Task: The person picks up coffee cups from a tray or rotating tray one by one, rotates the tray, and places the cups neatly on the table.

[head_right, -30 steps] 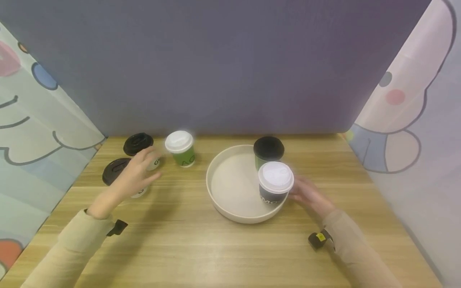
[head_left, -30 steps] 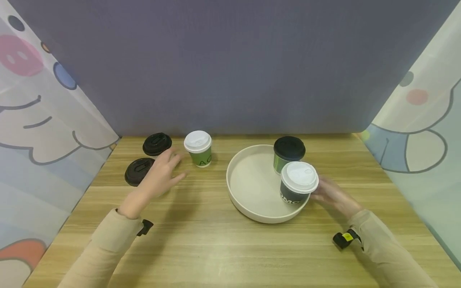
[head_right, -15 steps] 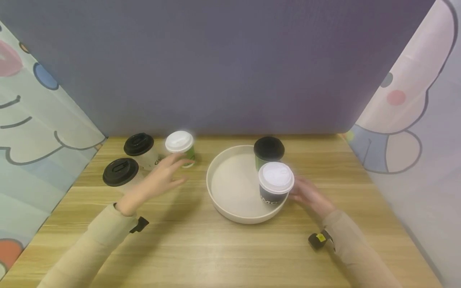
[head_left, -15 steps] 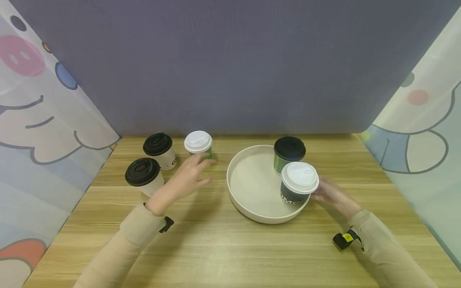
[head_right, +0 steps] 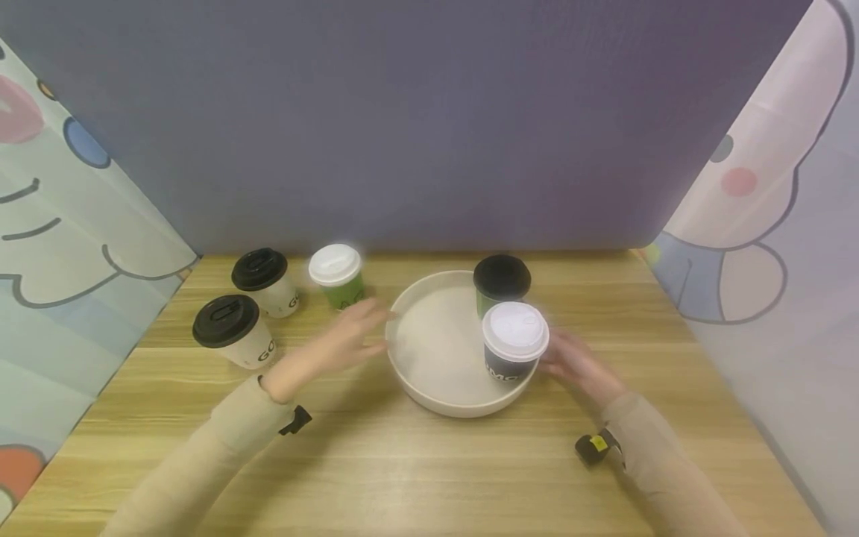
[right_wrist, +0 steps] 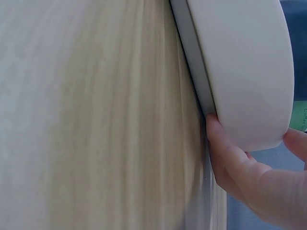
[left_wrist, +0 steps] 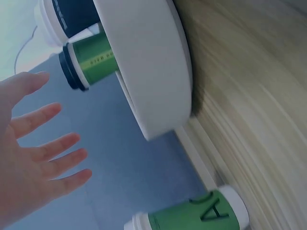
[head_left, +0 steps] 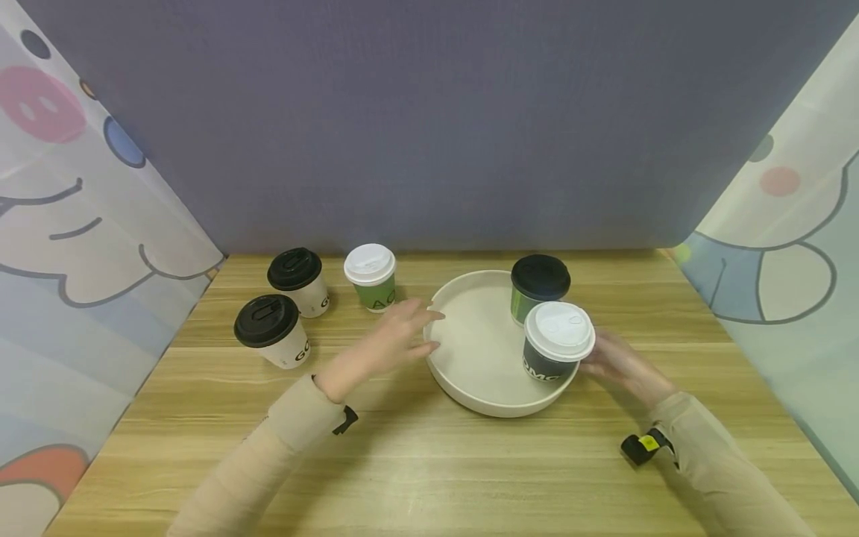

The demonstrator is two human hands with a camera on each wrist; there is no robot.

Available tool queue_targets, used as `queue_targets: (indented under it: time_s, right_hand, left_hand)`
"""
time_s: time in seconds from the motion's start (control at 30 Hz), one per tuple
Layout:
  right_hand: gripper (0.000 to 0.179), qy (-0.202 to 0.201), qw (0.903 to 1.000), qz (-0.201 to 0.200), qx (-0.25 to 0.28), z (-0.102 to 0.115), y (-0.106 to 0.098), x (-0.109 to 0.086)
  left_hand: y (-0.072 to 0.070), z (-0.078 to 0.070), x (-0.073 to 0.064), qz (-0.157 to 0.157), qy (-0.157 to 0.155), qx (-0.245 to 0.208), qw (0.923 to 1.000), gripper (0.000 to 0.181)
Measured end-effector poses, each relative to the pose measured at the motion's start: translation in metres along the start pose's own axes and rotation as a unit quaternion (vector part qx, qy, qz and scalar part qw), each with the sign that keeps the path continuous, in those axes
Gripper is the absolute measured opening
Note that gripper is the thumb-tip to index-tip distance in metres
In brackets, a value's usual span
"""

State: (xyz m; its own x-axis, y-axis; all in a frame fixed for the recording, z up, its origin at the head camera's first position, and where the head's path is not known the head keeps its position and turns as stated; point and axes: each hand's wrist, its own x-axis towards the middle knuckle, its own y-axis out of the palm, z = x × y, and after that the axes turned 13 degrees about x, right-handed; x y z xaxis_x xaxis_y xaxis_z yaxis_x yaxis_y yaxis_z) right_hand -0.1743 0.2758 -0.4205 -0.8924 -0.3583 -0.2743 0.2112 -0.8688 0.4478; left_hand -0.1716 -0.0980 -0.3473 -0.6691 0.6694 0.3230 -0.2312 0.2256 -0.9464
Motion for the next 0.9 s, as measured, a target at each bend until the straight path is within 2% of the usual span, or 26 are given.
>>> queue_targets:
  time_s: [0.1,0.3,0.53,0.9]
  right_hand:
    - [0.014,-0.003,0.9998,0.001,0.021,0.001,0.0,0.001]
    - [0.016,-0.002,0.9999,-0.005,0.012,0.001,0.001,0.001]
    - [0.015,-0.005,0.9997,-0.001,0.023,0.001,0.001,0.0]
    - [0.014,-0.01,0.9998,0.0,0.017,0.0,0.002,0.0]
  left_hand:
    - [0.002,-0.008,0.007,0.013,0.011,-0.004,0.9998,0.037]
    - [0.001,-0.025,0.017,0.062,0.027,-0.011,0.9977,0.037]
    - [0.009,-0.039,0.025,0.063,0.06,0.013,0.9961,0.035]
    - [0.014,-0.061,0.031,0.101,0.077,0.035,0.9913,0.034]
